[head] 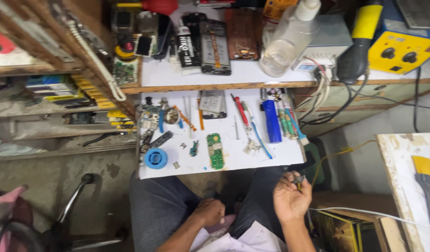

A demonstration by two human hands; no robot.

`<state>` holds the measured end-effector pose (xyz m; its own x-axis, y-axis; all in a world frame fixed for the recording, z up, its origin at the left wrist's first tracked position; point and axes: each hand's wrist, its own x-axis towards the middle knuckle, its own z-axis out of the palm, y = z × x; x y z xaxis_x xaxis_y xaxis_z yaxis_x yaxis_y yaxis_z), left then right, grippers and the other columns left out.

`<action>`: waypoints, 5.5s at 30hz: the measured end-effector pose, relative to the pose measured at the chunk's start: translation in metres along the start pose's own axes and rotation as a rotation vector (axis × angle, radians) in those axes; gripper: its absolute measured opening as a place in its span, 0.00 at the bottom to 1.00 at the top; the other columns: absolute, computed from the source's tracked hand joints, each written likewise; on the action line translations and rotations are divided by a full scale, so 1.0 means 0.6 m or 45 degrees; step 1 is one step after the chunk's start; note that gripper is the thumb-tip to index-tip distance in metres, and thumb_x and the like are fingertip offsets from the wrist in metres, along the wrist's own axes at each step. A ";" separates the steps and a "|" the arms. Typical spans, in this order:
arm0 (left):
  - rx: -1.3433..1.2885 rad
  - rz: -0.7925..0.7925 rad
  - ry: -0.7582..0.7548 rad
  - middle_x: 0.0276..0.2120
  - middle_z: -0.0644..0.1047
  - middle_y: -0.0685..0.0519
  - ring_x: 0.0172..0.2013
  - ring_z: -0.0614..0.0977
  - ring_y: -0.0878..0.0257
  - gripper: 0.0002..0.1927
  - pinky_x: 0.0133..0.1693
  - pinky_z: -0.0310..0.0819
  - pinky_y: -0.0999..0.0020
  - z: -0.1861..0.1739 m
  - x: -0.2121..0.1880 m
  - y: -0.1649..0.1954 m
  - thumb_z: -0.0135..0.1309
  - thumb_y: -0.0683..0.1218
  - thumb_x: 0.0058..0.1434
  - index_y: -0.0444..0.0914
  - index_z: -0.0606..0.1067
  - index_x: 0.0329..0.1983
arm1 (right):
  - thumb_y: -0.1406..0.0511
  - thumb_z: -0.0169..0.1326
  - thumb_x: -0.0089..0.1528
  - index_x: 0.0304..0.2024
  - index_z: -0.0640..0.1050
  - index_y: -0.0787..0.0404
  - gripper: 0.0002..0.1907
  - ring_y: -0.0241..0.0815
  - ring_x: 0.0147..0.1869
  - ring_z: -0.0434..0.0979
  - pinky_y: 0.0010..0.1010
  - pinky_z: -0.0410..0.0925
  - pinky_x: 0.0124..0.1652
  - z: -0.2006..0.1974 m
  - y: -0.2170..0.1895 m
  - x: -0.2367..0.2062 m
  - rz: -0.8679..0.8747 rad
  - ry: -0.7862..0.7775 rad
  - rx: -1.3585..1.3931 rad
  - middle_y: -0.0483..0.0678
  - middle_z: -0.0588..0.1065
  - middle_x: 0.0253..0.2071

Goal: The person sits at a repair workbench and solders a small green circuit board using a yellow soldering iron, holding a blue spool of solder wire in the other hand. They reach up to the shelf for supplies, apply solder to points on the board, and continue working on the board with the iron throughout the clip.

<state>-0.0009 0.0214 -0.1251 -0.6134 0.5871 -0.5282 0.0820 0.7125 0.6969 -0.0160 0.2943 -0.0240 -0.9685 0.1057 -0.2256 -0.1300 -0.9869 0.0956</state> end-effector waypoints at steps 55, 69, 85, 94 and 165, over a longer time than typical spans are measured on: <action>-0.084 -0.078 1.379 0.51 0.77 0.41 0.51 0.80 0.45 0.31 0.52 0.75 0.57 -0.352 -0.246 0.109 0.65 0.39 0.49 0.35 0.74 0.59 | 0.73 0.56 0.67 0.50 0.75 0.68 0.09 0.45 0.46 0.80 0.41 0.76 0.50 0.080 0.153 0.105 -0.329 -0.360 -1.443 0.55 0.77 0.47; -0.242 0.006 1.392 0.45 0.79 0.47 0.44 0.82 0.54 0.31 0.47 0.77 0.61 -0.344 -0.209 0.095 0.67 0.41 0.48 0.40 0.75 0.58 | 0.73 0.57 0.65 0.47 0.75 0.72 0.09 0.45 0.43 0.82 0.35 0.75 0.48 0.075 0.203 0.126 -0.300 -0.490 -1.723 0.57 0.78 0.43; -0.311 0.020 1.525 0.43 0.79 0.50 0.39 0.82 0.59 0.31 0.43 0.79 0.63 -0.327 -0.198 0.067 0.68 0.42 0.47 0.41 0.77 0.57 | 0.73 0.57 0.64 0.46 0.77 0.74 0.09 0.47 0.45 0.84 0.35 0.78 0.47 0.079 0.222 0.124 -0.206 -0.510 -1.850 0.58 0.79 0.43; -0.333 -0.014 1.475 0.43 0.80 0.51 0.39 0.82 0.60 0.31 0.42 0.79 0.64 -0.328 -0.198 0.063 0.68 0.42 0.48 0.41 0.76 0.58 | 0.74 0.57 0.63 0.47 0.77 0.74 0.10 0.48 0.45 0.85 0.36 0.79 0.47 0.082 0.224 0.124 -0.175 -0.497 -1.907 0.58 0.80 0.43; -0.286 0.121 1.495 0.45 0.80 0.49 0.43 0.84 0.57 0.30 0.46 0.80 0.63 -0.332 -0.201 0.064 0.67 0.41 0.49 0.38 0.76 0.58 | 0.73 0.57 0.64 0.47 0.77 0.74 0.11 0.49 0.45 0.85 0.36 0.79 0.47 0.079 0.224 0.125 -0.185 -0.527 -1.918 0.59 0.80 0.43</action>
<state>-0.0804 -0.0985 0.0620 -0.9640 -0.1581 0.2137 0.0985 0.5340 0.8397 -0.1163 0.1752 0.0178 -0.9886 -0.0174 0.1494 -0.1452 -0.1481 -0.9782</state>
